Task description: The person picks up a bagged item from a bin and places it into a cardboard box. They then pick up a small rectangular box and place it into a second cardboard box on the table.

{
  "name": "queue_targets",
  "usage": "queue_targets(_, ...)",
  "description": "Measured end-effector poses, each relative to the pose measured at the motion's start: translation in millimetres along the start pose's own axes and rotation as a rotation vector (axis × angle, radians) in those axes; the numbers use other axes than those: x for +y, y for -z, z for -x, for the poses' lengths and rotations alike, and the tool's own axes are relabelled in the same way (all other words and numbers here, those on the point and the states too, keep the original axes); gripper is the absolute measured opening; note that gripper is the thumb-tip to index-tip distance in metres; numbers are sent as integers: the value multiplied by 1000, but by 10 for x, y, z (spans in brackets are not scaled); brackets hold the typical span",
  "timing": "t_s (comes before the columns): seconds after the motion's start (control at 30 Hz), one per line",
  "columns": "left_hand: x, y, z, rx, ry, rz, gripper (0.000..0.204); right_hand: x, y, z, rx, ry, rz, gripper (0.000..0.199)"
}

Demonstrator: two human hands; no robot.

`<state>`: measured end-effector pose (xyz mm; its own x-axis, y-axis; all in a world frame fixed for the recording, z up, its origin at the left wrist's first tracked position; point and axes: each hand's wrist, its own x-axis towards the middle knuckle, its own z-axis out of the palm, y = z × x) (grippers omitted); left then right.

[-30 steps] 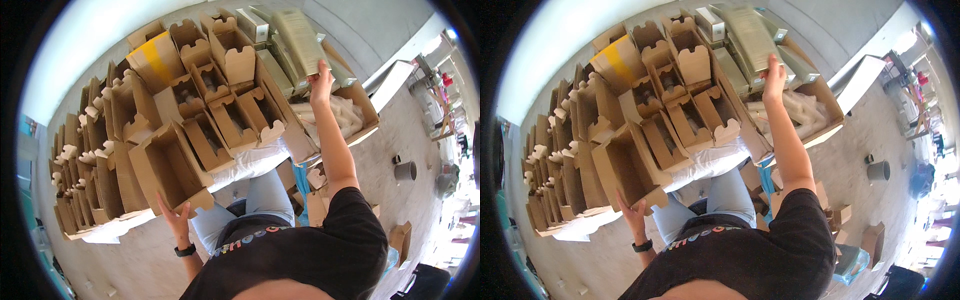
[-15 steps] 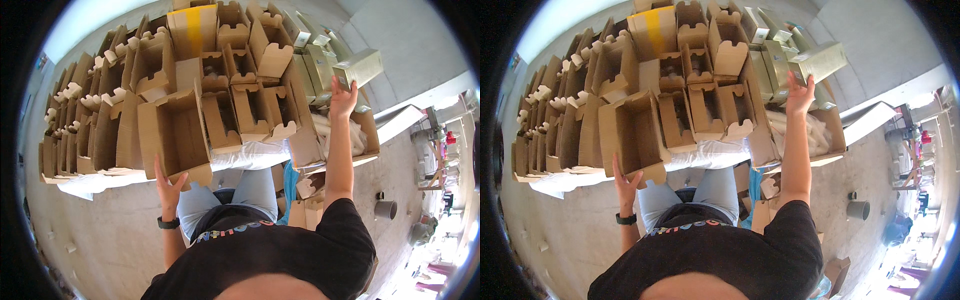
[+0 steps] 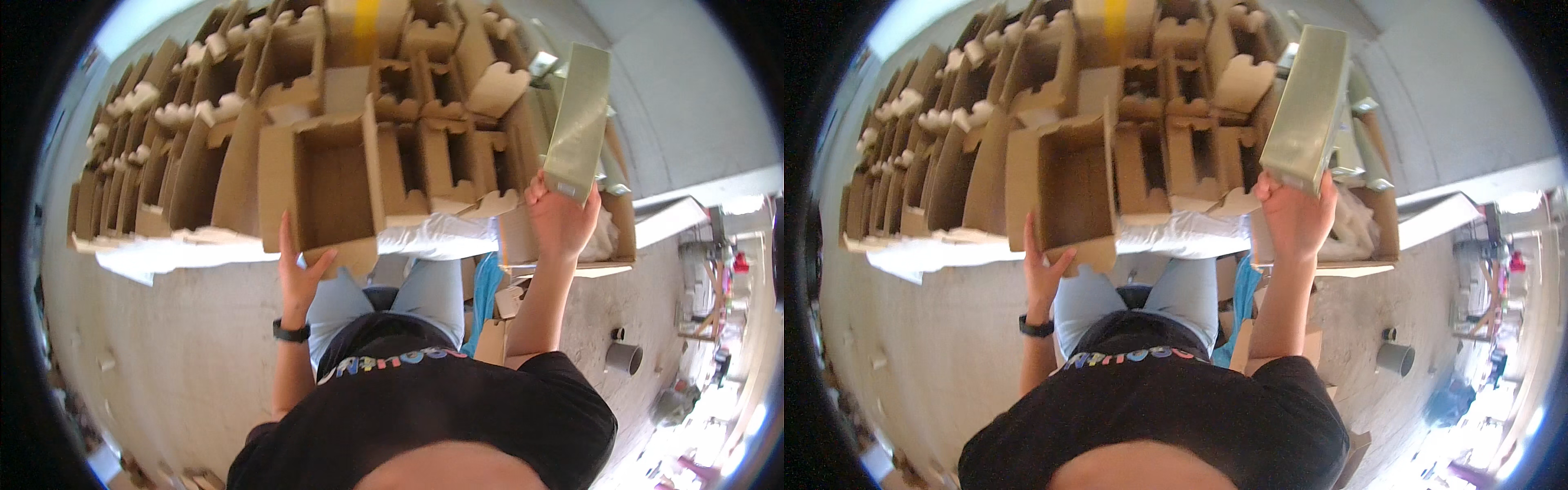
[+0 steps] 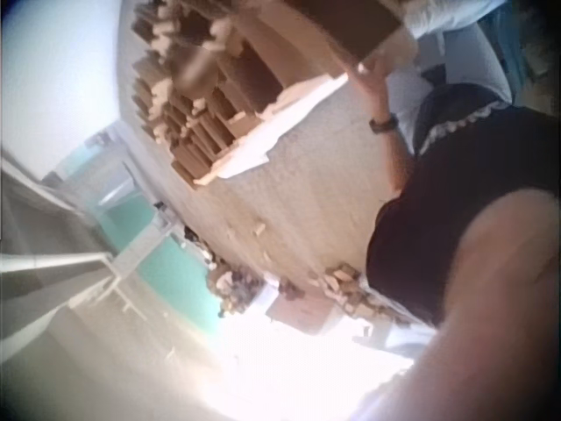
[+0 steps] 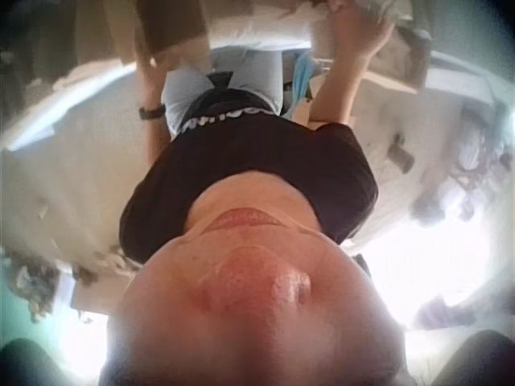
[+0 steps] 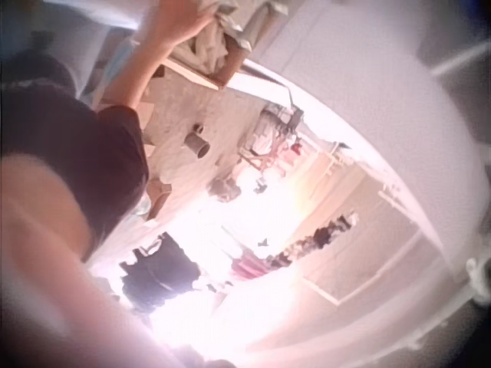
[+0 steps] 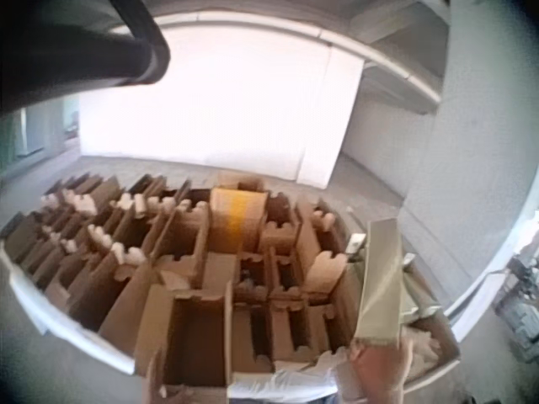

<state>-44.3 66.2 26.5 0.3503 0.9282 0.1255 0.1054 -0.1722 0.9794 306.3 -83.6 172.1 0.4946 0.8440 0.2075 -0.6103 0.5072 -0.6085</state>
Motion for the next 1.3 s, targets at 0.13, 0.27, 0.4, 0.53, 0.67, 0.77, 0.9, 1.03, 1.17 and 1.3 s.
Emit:
queue_targets(0.13, 59, 34, 15, -21, 24, 10, 99, 633, -165, 365, 56, -69, 77, 54)
queue_targets(0.27, 165, 25, -10, -21, -11, -111, 99, 1215, -372, 636, 121, -320, 355, 64)
queue_targets(0.4, 51, 56, -18, 6, -72, -183, 100, 1427, -840, 537, -106, -244, 996, 63)
queue_targets(0.53, 71, 24, 9, 26, -50, -119, 100, 1547, -990, 412, -234, 316, 1569, 58)
queue_targets(0.67, 130, 34, -30, 20, -52, -141, 102, 1656, -1203, 236, -301, 583, 1720, 54)
queue_targets(0.77, 129, 51, -33, 11, -1, -106, 103, 1700, -1309, 169, -308, 616, 1726, 56)
queue_targets(0.9, 114, 80, -2, 14, -46, -181, 103, 1643, -1372, 176, -266, 576, 1750, 60)
queue_targets(1.03, 52, 77, 13, 25, -43, -156, 103, 1681, -1382, 177, -344, 554, 1821, 57)
queue_targets(1.17, 121, 45, -25, 7, -24, -85, 103, 1940, -1266, -59, -348, 506, 1946, 53)
queue_targets(1.3, 72, 61, -15, 15, -38, -91, 103, 2115, -1116, -49, -498, 353, 2017, 48)
